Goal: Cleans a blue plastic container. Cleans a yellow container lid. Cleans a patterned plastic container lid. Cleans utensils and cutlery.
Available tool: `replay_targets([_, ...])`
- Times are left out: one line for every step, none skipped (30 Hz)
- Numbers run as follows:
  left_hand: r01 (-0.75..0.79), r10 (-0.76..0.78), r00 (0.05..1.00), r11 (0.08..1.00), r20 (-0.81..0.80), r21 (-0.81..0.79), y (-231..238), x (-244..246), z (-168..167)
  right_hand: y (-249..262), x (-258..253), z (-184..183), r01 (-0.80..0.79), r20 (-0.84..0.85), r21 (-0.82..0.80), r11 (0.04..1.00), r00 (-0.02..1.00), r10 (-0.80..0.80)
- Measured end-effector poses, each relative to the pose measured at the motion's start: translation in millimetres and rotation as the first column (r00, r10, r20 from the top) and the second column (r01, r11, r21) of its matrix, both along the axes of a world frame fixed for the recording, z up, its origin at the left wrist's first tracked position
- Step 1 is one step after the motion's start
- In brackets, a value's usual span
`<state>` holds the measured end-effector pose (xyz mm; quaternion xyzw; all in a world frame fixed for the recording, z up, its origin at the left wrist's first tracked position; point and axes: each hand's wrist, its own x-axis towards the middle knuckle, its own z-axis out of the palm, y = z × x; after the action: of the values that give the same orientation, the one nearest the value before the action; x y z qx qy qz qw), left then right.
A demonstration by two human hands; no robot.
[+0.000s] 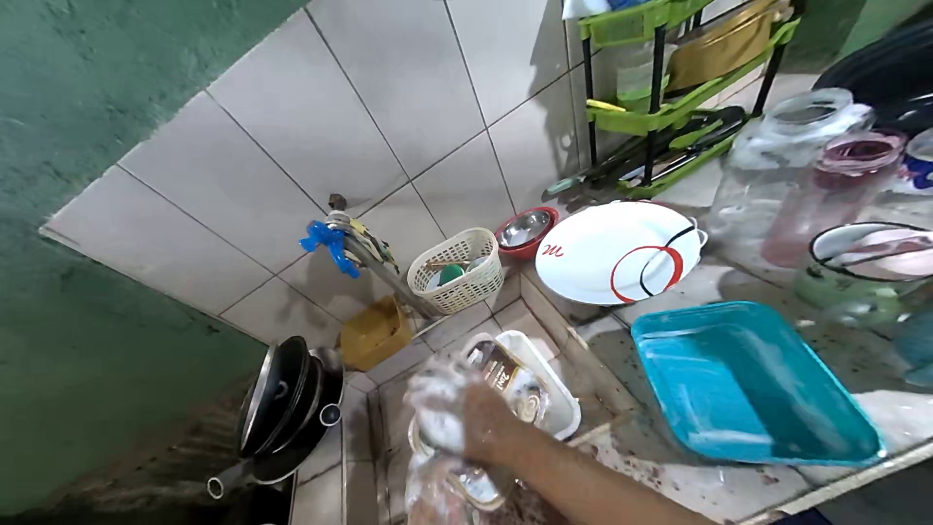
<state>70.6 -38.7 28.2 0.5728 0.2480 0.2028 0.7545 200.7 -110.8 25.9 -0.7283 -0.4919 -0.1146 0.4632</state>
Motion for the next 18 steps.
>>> replay_targets([0.050, -0.048, 0.998, 0.998, 0.045, -0.047, 2.3, -7.6, -2.0, 3.5, -13.1, 4.1, -0.087, 0.043, -0.016, 0.996, 0.995, 0.088])
replay_targets([0.045, -0.037, 0.995, 0.994, 0.087, -0.097, 3.1, -10.5, -4.1, 5.7, -16.4, 5.5, -0.156, 0.060, -0.035, 0.987, 0.986, 0.157])
replay_targets([0.003, 0.005, 0.997, 0.994, 0.075, -0.109, 1.7, -9.0, -2.9, 6.7, -11.4, 4.1, -0.190, 0.050, -0.033, 0.981, 0.980, 0.192])
replay_targets([-0.047, 0.048, 0.999, 0.997, 0.003, -0.058, -2.2, -4.1, 2.5, 7.4, -0.6, -0.1, -0.171, 0.050, 0.001, 0.985, 0.984, 0.170])
replay_targets([-0.073, 0.072, 0.997, 0.997, -0.039, -0.017, -5.2, -0.8, 7.4, 8.1, 13.9, -5.2, -0.107, 0.035, 0.048, 0.993, 0.994, 0.105])
replay_targets([-0.082, 0.081, 0.996, 0.997, -0.039, -0.007, -5.3, -0.6, 8.7, 5.9, 29.9, -6.0, -0.027, -0.027, 0.055, 0.998, 0.999, 0.028])
replay_targets([-0.050, 0.050, 0.999, 0.999, 0.001, -0.018, -0.6, -3.3, 5.0, 1.6, 45.8, -4.1, 0.044, -0.106, 0.001, 0.999, 0.993, -0.044])
replay_targets([0.022, -0.020, 0.997, 0.999, 0.071, -0.025, 8.1, -7.7, -4.4, -3.5, 60.0, -3.3, 0.078, -0.175, -0.032, 0.996, 0.981, -0.083])
replay_targets([0.068, -0.065, 0.988, 0.997, 0.137, -0.020, 11.1, -9.4, -11.0, -7.3, 71.0, -3.5, 0.086, -0.187, -0.054, 0.995, 0.978, -0.094])
replay_targets([0.083, -0.079, 0.982, 0.996, 0.171, -0.021, 6.5, -8.8, -9.7, -7.3, 80.3, -7.9, 0.086, -0.150, -0.068, 0.994, 0.984, -0.096])
replay_targets([0.078, -0.072, 0.980, 0.997, 0.186, -0.028, 0.1, -7.9, -6.8, -5.4, 86.0, -11.0, 0.108, -0.107, -0.076, 0.991, 0.987, -0.116])
replay_targets([0.071, -0.059, 0.981, 0.996, 0.187, -0.057, -4.3, -6.7, -4.8, -5.7, 88.5, -8.4, 0.138, -0.117, -0.098, 0.986, 0.982, -0.149])
replay_targets([0.081, -0.065, 0.981, 0.993, 0.181, -0.084, -4.8, -6.7, -4.6, -9.4, 88.1, -0.1, 0.167, -0.169, -0.155, 0.974, 0.967, -0.193])
replay_targets([0.088, -0.075, 0.987, 0.992, 0.144, -0.086, -3.2, -8.2, -4.7, -14.5, 85.5, 10.1, 0.177, -0.242, -0.219, 0.959, 0.943, -0.229])
replay_targets([0.082, -0.078, 0.995, 0.995, 0.069, -0.060, -1.1, -8.8, -3.2, -19.9, 81.5, 19.5, 0.174, -0.281, -0.241, 0.955, 0.929, -0.240])
replay_targets([0.099, -0.099, 0.995, 0.995, -0.023, -0.016, 1.9, -6.8, 0.7, -23.3, 76.3, 24.4, 0.172, -0.236, -0.203, 0.964, 0.947, -0.218])
replay_targets([0.139, -0.136, 0.982, 0.990, -0.129, 0.013, 3.9, -0.7, 7.8, -24.2, 68.5, 26.8, 0.141, -0.148, -0.149, 0.979, 0.975, -0.163])
replay_targets([0.155, -0.144, 0.964, 0.987, -0.224, 0.032, 5.1, 6.4, 13.7, -23.5, 56.0, 29.7, 0.070, -0.051, -0.118, 0.991, 0.996, -0.077])
